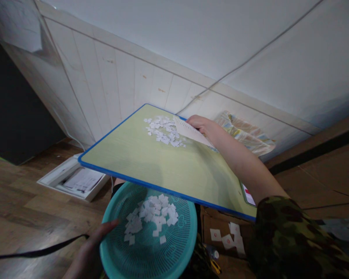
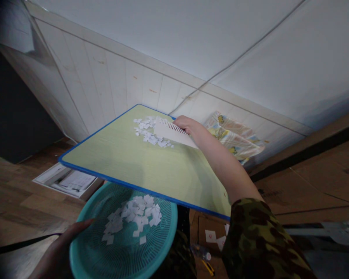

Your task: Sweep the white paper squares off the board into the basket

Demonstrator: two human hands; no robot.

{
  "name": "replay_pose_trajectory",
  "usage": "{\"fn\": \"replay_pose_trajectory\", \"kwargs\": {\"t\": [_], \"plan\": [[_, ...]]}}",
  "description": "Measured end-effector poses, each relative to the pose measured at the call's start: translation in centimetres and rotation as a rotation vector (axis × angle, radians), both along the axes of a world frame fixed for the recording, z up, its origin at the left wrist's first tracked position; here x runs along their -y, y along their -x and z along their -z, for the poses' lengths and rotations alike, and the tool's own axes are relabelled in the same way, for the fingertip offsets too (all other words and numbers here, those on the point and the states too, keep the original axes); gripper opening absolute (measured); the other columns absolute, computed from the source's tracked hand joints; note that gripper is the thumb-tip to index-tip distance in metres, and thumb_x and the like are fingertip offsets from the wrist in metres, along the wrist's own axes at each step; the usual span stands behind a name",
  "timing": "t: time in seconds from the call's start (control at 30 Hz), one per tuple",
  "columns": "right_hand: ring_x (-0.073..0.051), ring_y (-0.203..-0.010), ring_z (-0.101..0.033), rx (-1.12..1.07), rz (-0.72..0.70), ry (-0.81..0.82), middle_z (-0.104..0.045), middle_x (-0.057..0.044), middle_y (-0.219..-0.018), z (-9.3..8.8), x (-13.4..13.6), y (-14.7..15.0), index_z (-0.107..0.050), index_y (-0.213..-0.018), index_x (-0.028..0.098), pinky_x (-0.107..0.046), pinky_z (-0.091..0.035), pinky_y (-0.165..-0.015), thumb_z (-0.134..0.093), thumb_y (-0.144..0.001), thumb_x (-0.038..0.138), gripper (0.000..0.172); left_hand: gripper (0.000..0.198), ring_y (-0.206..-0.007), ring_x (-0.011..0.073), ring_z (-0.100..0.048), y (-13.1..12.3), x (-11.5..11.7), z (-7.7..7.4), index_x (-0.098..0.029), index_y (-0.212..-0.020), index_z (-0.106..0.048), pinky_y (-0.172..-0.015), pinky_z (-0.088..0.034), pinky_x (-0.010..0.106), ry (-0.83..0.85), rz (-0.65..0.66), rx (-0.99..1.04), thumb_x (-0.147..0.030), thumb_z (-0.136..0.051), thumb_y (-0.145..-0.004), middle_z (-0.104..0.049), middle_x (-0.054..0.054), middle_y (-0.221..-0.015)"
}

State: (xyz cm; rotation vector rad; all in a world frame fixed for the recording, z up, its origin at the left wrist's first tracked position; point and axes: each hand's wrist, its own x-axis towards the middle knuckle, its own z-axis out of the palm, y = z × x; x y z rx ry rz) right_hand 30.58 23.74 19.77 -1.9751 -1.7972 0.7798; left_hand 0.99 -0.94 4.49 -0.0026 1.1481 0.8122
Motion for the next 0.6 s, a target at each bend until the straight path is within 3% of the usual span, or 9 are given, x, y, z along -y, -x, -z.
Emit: {"fn": "replay_pose_trajectory", "kwargs": {"t": [0.17, 0.3, 0.6], "plan": [[-0.017, -0.062, -0.062, -0.043, 0.041, 0.039, -0.064, -0.005, -0.059, 0.8, -0.6, -0.1, -0.069, -0.073, 0.01, -0.02, -0.045, -0.052, -0.074, -0.063, 0.016, 0.013, 0.076, -0.103, 0.0396, -0.065, 0.2, 0.0, 0.0, -0.013, -0.142, -0.045, -0.092, -0.052, 0.051, 0.024, -0.015, 0.05, -0.02, -0.072, -0.071, -0.075, 0.014, -0.106], [-0.012, -0.05, -0.056, -0.1, 0.054, 0.093, -0.061, -0.002, -0.052, 1.9, -1.9, -0.4, -0.069, -0.074, 0.008, -0.019, -0.041, -0.047, -0.074, -0.064, 0.014, 0.012, 0.08, -0.104, 0.0389, -0.065, 0.1, 0.0, -0.1, -0.009, -0.144, -0.041, -0.092, -0.052, 0.05, 0.036, -0.023, 0.059, -0.02, -0.072, -0.072, -0.075, 0.015, -0.108], [-0.014, -0.046, -0.058, -0.242, 0.002, 0.272, -0.066, -0.006, -0.057, 2.2, -2.6, -1.1, -0.069, -0.082, 0.008, -0.023, -0.048, -0.047, -0.07, -0.067, 0.013, 0.015, 0.073, -0.103, 0.0377, -0.067, 0.1, 0.0, 0.1, -0.01, -0.141, -0.046, -0.091, -0.053, 0.049, -0.006, -0.028, 0.035, -0.016, -0.07, -0.073, -0.076, 0.013, -0.105]]}}
